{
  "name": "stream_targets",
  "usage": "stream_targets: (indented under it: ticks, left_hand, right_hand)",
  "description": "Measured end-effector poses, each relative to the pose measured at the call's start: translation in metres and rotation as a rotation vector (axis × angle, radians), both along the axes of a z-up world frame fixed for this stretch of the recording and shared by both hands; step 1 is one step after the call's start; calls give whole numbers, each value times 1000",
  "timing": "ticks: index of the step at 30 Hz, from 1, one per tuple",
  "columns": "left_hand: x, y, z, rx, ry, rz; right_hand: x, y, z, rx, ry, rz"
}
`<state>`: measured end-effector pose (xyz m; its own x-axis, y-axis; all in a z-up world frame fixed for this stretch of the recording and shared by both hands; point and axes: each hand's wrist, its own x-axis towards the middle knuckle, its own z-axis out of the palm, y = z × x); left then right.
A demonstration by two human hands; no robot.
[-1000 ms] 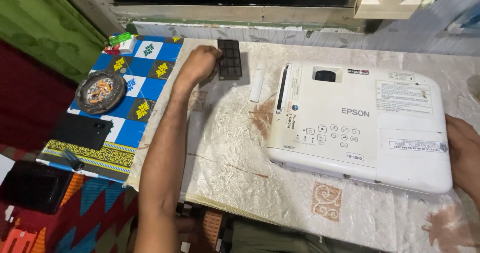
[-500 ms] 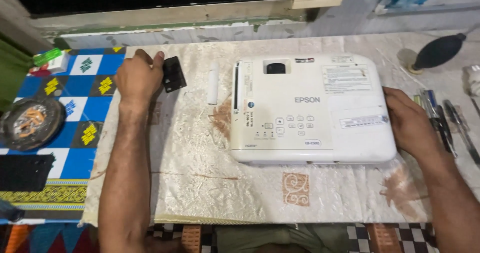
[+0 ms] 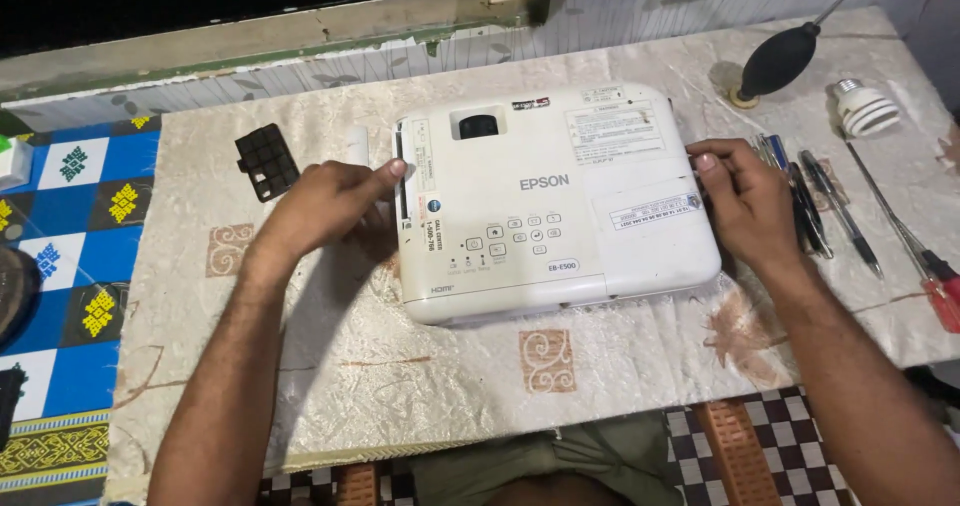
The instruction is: Unscrewing and removing the outer casing panels of a projector using a screwdriver.
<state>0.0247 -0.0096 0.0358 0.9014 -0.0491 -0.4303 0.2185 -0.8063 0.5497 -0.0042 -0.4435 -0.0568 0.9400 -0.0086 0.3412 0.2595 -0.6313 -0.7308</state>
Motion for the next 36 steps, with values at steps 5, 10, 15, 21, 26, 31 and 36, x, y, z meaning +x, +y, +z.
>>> stream_targets:
  ticks: [5, 10, 15, 21, 26, 31, 36]
  left_hand:
    - [-2, -9, -19, -83, -50, -20]
    - [-15, -24, 5, -99, -9, 32]
    - [-23, -38, 22, -108, 261, 108]
    - [-20, -35, 12, -137, 215, 116]
    - [1, -29, 20, -126, 176, 114]
    - [38, -21, 16, -180, 86, 44]
    - [63, -17, 19, -46, 10, -16]
  right_hand:
    - [3, 2, 5, -15, 60, -23]
    - [3, 15, 25, -101, 209, -66]
    - [-1, 36, 58, -96, 496, -131]
    - [-3, 48, 74, 29, 580, -154]
    - [-13, 59, 84, 243, 703, -126]
    - [-20, 56, 69, 415, 743, -65]
    - [-22, 53, 51, 611, 646, 54]
